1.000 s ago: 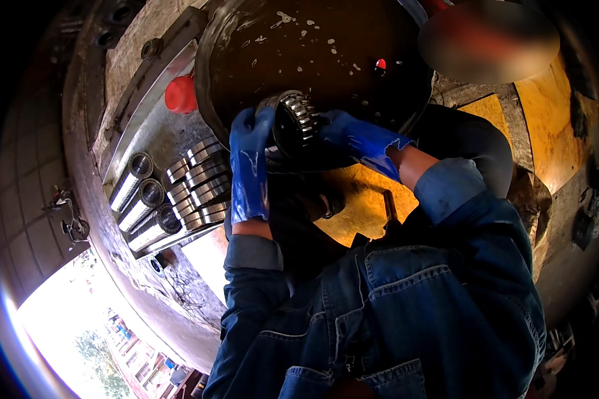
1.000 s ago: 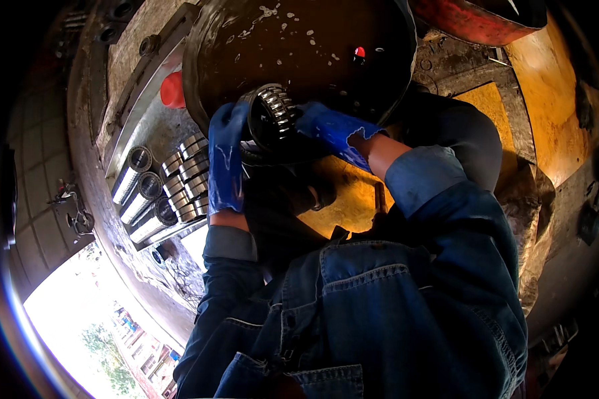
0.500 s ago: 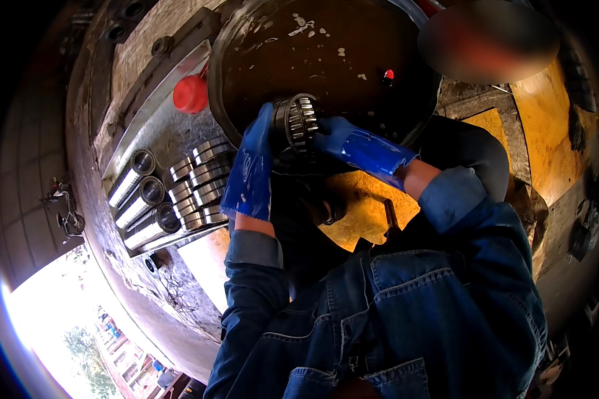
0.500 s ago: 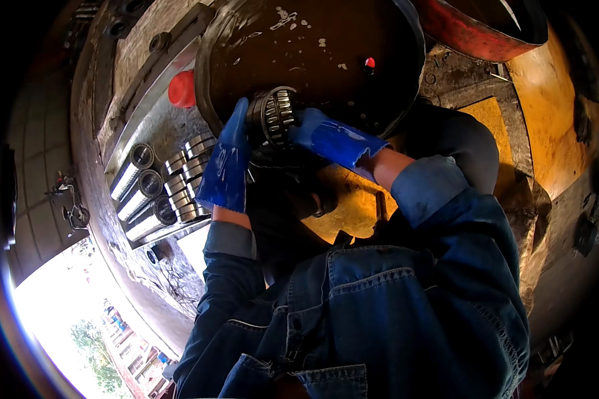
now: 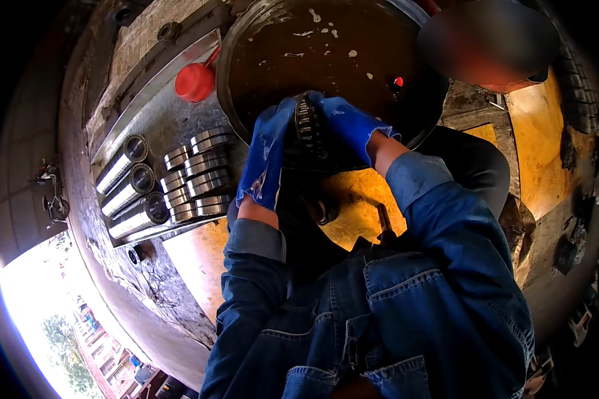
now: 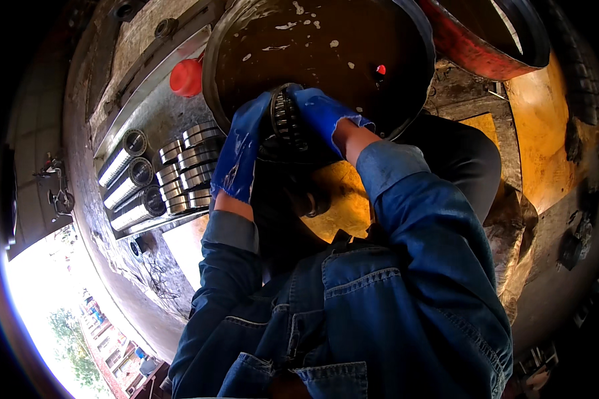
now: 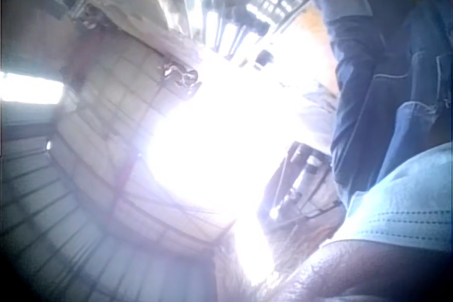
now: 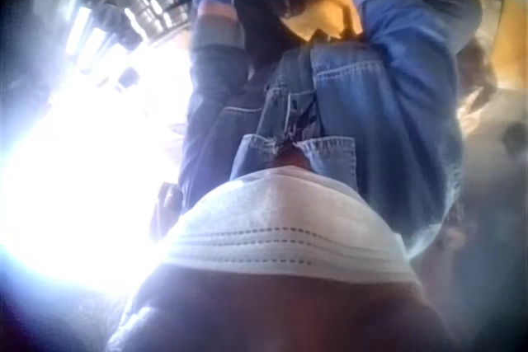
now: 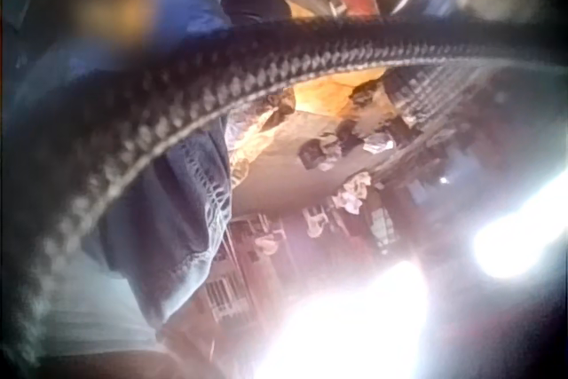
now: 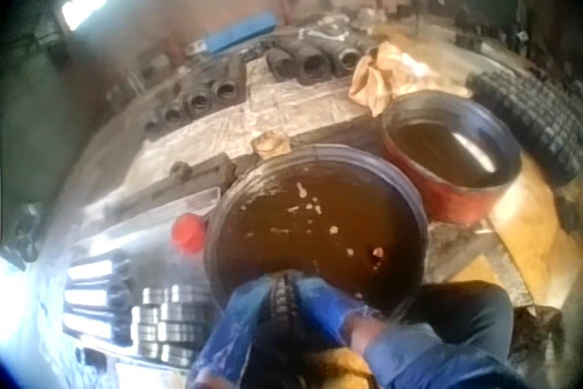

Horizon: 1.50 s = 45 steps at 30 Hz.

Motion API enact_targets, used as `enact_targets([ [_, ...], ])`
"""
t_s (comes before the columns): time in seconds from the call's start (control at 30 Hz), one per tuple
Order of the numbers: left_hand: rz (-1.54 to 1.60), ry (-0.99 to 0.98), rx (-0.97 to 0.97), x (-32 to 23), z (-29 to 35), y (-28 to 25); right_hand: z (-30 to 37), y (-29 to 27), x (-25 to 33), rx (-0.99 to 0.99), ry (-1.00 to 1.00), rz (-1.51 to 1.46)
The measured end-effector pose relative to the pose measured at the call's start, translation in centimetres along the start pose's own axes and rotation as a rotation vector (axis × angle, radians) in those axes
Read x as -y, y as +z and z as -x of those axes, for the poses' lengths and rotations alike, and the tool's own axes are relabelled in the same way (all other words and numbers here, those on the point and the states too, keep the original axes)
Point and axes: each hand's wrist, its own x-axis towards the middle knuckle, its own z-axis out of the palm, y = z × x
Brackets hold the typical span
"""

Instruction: The person puts on blue rubber gloves and cleans cylindrical metal parts by hand in a bucket of dark liquid. They repeatedly submerge, scrub, and rinse the parts, then place them on a metal tray beside the bucket.

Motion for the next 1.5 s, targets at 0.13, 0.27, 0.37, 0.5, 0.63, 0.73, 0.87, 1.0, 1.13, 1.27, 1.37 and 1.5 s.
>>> enact_targets([
  [0.13,-0.004,-0.004,0.107,-2.0,2.7,1.9,1.5,0.2,-4.9,0.037,-0.084,0.034],
  [0.27,-0.050,-0.058,0.061,-3.5,4.1,1.6,5.1,-0.9,-3.6,0.174,-0.279,0.718],
  [0.37,0.009,-0.057,0.093,-4.7,5.3,2.7,4.8,-1.8,-1.8,-0.012,-0.104,0.279],
  [0.5,-0.148,0.011,0.011,-2.9,2.9,0.6,2.0,-0.5,1.2,0.009,0.068,0.058],
  [0.63,-0.129,0.015,0.069,-3.0,3.0,2.0,-1.3,-1.0,-2.9,0.138,-0.060,-0.028],
  [0.73,-0.150,0.017,0.100,-3.4,3.4,2.4,0.0,-1.1,-5.9,0.261,-0.193,0.073],
  [0.87,-0.134,-0.004,0.042,-2.9,3.5,1.1,4.6,0.0,-2.6,0.216,-0.474,0.715],
  [1.0,-0.142,0.019,0.052,-3.7,3.7,2.0,0.5,-1.8,-2.2,0.067,0.046,0.114],
  [1.13,-0.173,0.001,0.040,-4.1,3.7,2.6,-2.2,-1.3,-2.6,0.034,0.039,0.084],
  [1.27,-0.230,-0.040,0.028,-3.7,3.5,1.9,-1.5,-0.6,-2.7,0.038,-0.001,0.110],
  [1.37,-0.250,-0.096,-0.019,-4.1,4.3,1.9,3.2,0.1,-3.3,0.077,-0.094,0.186],
  [1.5,-0.288,-0.020,-0.015,-4.3,4.5,2.9,3.0,0.1,-4.0,0.159,-0.063,0.068],
])
